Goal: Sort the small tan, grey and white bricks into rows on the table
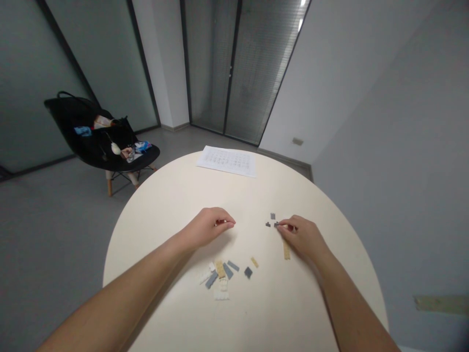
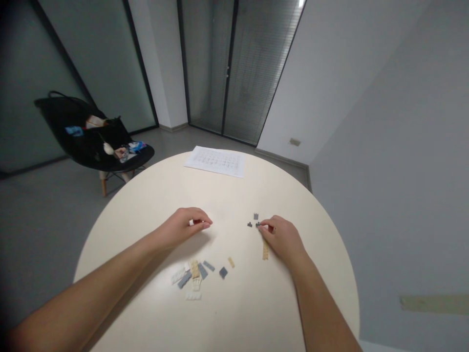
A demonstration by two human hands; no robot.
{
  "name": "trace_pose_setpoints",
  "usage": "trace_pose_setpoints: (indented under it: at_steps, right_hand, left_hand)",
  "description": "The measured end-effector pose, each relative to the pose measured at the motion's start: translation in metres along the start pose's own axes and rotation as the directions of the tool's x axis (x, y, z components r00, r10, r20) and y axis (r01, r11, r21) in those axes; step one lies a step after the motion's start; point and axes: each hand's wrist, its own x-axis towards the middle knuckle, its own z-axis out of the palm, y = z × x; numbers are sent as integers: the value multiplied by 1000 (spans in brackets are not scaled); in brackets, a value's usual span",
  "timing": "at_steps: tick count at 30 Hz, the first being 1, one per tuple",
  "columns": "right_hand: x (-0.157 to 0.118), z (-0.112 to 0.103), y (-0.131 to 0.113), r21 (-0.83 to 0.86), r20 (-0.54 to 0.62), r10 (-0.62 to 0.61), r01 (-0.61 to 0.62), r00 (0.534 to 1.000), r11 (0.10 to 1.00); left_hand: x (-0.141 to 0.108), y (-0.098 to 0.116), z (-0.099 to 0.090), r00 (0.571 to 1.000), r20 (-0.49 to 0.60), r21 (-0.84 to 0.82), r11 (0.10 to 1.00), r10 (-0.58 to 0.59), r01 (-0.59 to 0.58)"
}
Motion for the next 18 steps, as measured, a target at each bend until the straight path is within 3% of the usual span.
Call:
trace_pose_setpoints:
  at_steps: [11, 18]
  right_hand:
    - [4, 5, -3, -22, 79, 32, -30, 996, 999]
    - [5, 6, -3, 1, 71, 24, -24, 997, 1000]
  left_hand:
    - [0, 1, -1, 1000, 10, 17, 1000, -7, 6]
    - [0, 0, -2, 1000, 2, 11, 1000, -15, 15]
